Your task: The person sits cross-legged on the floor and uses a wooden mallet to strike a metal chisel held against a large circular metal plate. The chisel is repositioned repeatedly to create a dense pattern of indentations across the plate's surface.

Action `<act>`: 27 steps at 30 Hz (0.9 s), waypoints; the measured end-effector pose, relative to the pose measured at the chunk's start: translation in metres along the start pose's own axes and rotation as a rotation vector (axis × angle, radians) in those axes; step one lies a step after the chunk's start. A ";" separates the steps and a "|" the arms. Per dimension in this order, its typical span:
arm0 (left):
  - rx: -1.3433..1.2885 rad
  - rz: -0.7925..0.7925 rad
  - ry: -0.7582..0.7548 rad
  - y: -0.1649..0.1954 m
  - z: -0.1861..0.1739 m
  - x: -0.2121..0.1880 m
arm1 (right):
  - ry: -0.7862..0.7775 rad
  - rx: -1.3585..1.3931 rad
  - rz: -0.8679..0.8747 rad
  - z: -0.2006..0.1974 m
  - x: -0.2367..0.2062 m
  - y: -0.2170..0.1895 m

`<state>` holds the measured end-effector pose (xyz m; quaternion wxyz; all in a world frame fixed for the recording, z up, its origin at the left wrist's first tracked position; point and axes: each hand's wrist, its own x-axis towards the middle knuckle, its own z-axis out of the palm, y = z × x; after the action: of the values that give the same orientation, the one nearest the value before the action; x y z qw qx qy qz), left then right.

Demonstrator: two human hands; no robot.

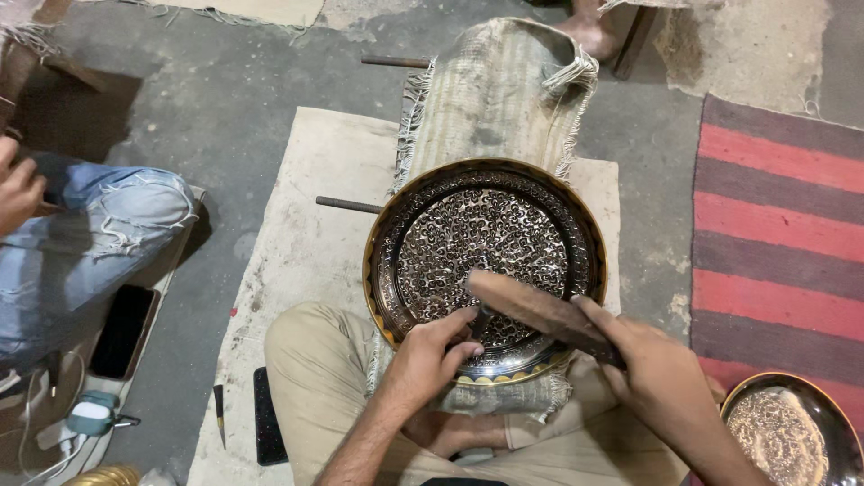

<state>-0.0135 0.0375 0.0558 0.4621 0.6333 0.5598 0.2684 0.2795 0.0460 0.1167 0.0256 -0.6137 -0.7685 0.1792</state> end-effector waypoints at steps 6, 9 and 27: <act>-0.024 0.055 0.026 0.000 0.000 -0.002 | 0.056 0.172 0.009 0.001 -0.007 0.007; -0.010 0.072 0.036 0.000 0.000 -0.001 | -0.121 0.061 0.095 0.000 -0.008 0.009; 0.041 0.046 0.038 -0.003 0.007 -0.001 | 0.161 0.608 0.219 -0.016 -0.004 0.000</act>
<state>-0.0093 0.0341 0.0499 0.4317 0.6503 0.5592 0.2794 0.2849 0.0460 0.1326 0.2489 -0.6691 -0.6047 0.3531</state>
